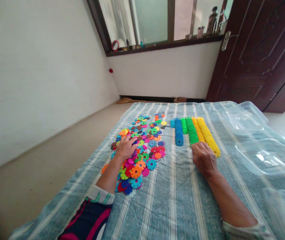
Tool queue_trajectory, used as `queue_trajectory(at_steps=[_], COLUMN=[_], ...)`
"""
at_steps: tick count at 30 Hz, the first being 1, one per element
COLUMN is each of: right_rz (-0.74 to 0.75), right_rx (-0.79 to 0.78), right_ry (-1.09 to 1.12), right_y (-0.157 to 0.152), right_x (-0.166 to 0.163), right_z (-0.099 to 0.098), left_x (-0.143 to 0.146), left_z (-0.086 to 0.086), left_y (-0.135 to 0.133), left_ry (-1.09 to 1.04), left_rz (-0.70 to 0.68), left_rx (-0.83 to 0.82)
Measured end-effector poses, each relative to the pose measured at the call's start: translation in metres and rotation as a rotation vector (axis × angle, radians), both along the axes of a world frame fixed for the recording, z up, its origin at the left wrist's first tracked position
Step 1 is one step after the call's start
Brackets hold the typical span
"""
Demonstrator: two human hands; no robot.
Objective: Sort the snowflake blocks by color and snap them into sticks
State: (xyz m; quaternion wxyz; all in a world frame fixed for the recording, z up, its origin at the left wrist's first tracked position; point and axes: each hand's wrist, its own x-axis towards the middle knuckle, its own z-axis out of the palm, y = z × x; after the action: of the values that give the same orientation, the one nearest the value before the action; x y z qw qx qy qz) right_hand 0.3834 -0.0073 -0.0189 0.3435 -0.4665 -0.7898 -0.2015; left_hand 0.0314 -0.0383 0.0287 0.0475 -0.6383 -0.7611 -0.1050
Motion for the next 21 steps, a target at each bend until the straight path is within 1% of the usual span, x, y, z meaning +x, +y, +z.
queue_trajectory(at_steps=[4, 7, 13, 15, 18, 21], right_rz=[0.018, 0.019, 0.018, 0.018, 0.017, 0.016], right_rx=[-0.004, -0.01, -0.034, -0.037, -0.034, -0.029], right_ry=[0.004, 0.011, 0.026, 0.031, 0.032, 0.032], right_y=[0.0, 0.0, 0.0, 0.0, 0.0, 0.001], right_x=[-0.001, -0.003, -0.005, -0.005, -0.005, -0.006], right_z=[0.0, 0.0, 0.0, 0.0, 0.0, 0.001], left_x=[0.003, 0.007, 0.017, 0.016, 0.012, 0.008], left_z=[0.006, 0.007, 0.003, 0.003, 0.003, 0.002], left_y=[0.002, 0.006, 0.014, 0.015, 0.018, 0.022], left_ry=[-0.001, 0.006, -0.014, -0.021, -0.008, 0.021], left_rz=[0.026, 0.026, 0.027, -0.001, -0.038, -0.024], left_rx=[0.003, 0.019, -0.117, -0.099, -0.008, 0.04])
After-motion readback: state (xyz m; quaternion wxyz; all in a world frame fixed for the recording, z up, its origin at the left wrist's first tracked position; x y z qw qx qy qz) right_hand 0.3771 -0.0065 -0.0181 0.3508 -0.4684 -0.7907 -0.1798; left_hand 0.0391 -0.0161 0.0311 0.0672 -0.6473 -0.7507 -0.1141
